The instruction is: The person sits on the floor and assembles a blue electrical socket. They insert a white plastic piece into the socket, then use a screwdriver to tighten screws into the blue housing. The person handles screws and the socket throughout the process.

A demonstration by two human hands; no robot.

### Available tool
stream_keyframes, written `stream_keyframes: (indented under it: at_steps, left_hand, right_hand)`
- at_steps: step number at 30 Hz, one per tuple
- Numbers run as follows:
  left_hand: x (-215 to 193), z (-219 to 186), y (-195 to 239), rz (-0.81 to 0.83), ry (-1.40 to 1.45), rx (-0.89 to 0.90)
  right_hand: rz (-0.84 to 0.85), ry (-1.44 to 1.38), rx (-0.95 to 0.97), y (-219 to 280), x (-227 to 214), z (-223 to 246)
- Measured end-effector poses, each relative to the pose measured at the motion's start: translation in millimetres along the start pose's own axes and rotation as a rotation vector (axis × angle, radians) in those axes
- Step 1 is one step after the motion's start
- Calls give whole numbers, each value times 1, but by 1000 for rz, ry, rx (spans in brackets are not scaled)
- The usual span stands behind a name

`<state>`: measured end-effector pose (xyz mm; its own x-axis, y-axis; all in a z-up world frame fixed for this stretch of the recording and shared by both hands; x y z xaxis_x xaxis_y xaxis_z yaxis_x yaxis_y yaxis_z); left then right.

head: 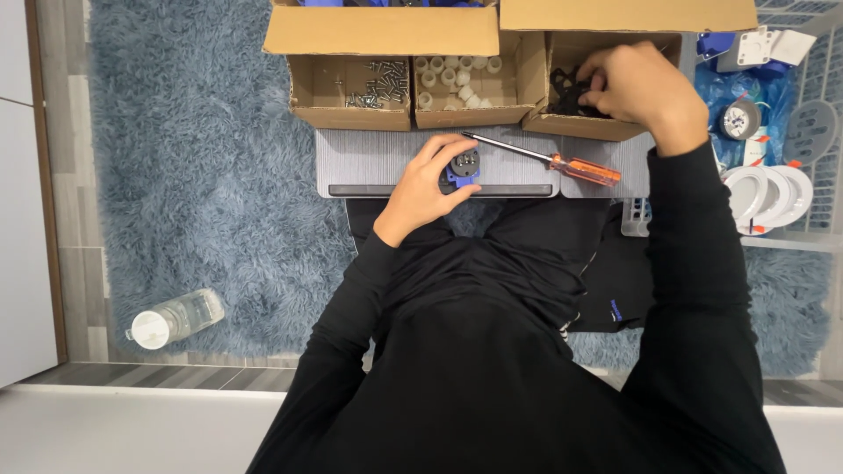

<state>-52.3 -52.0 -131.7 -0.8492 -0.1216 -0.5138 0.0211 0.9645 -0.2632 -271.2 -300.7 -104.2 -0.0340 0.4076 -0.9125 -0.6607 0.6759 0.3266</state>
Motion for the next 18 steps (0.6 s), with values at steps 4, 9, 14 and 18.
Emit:
stream_keyframes:
  at_steps: [4, 9, 14, 18]
  left_hand:
    - [2, 2, 2, -5, -30, 1]
    - [2, 4, 0, -18, -80, -14]
    - [6, 19, 0, 3, -75, -57]
    - [3, 24, 3, -24, -68, -5]
  right_hand:
    - [-198, -22, -171, 27, -18, 12]
    - [-319, -72, -241, 46, -28, 19]
    - [-390, -141, -179, 53, -30, 21]
    - [-396, -78, -181, 50, -25, 17]
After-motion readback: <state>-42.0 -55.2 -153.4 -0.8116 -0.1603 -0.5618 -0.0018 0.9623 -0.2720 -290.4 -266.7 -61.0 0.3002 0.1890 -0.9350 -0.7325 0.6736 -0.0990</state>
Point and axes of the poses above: each hand's wrist, its own y-axis away from the middle knuckle, its own x-axis out of the palm, z = x × y, the point moved 6 cm from there along -y, towards the middle knuckle, and after that the axes turned 1 degree about x, right-handed, at the moved point
